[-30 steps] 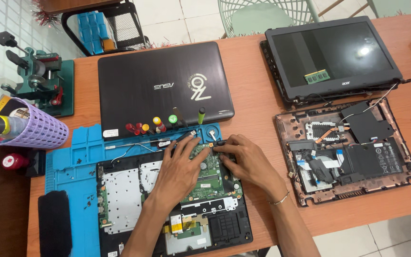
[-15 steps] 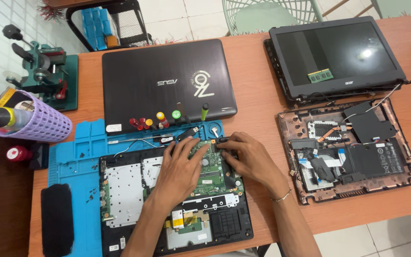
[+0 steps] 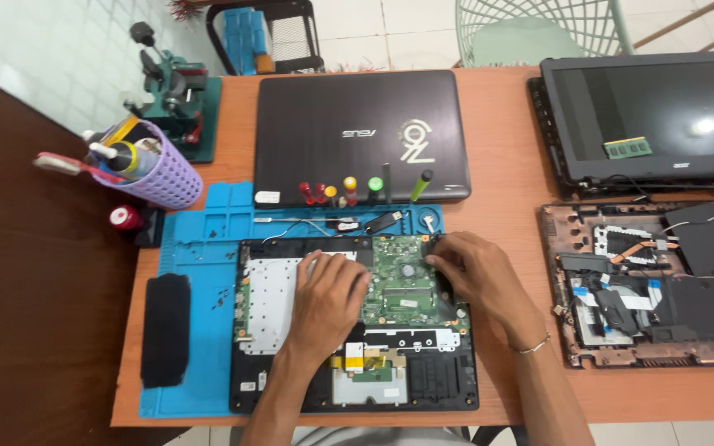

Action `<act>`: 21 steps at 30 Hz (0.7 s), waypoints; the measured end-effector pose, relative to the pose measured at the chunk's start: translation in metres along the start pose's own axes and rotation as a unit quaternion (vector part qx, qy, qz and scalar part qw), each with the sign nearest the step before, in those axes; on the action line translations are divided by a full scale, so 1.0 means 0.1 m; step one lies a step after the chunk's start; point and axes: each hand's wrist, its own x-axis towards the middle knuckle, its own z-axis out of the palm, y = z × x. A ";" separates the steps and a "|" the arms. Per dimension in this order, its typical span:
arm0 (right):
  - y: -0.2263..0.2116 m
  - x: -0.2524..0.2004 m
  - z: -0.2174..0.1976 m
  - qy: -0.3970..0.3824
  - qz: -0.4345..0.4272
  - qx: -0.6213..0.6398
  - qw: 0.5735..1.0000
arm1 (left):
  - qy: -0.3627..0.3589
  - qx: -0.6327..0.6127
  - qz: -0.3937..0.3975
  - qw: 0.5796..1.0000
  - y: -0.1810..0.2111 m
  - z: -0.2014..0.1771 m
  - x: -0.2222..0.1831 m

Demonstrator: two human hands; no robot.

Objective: The person assembles internal components of a laptop, including connecting ribbon cables to the motherboard and positioning a speaker into the chassis.

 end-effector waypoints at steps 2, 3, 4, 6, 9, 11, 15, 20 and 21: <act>-0.06 0.02 0.00 -0.044 0.056 -0.050 0.996 | 0.037 -0.003 -0.019 0.999 -0.09 -0.08 -0.03; -0.09 0.03 0.00 -0.066 0.085 -0.075 0.991 | 0.055 -0.005 -0.022 0.998 -0.12 -0.12 -0.05; -0.13 0.03 0.00 -0.049 0.052 -0.060 0.996 | 0.072 -0.007 -0.025 0.997 -0.16 -0.17 -0.08; -0.19 0.01 0.03 -0.013 -0.013 -0.028 0.999 | 0.091 -0.007 -0.034 0.995 -0.22 -0.24 -0.12; -0.29 0.00 0.09 -0.051 0.081 -0.060 0.994 | 0.093 0.000 -0.053 0.994 -0.29 -0.33 -0.18; -0.35 -0.02 0.13 -0.030 0.029 -0.039 0.998 | 0.090 0.006 -0.068 0.994 -0.32 -0.38 -0.21; -0.39 0.01 0.21 -0.052 0.044 -0.065 0.996 | 0.101 -0.008 -0.099 0.990 -0.38 -0.45 -0.29; -0.36 0.02 0.31 -0.061 0.002 -0.038 0.997 | 0.122 -0.016 -0.092 0.988 -0.45 -0.49 -0.38; -0.36 0.02 0.33 -0.059 -0.010 -0.029 0.998 | 0.123 -0.012 -0.091 0.988 -0.46 -0.49 -0.39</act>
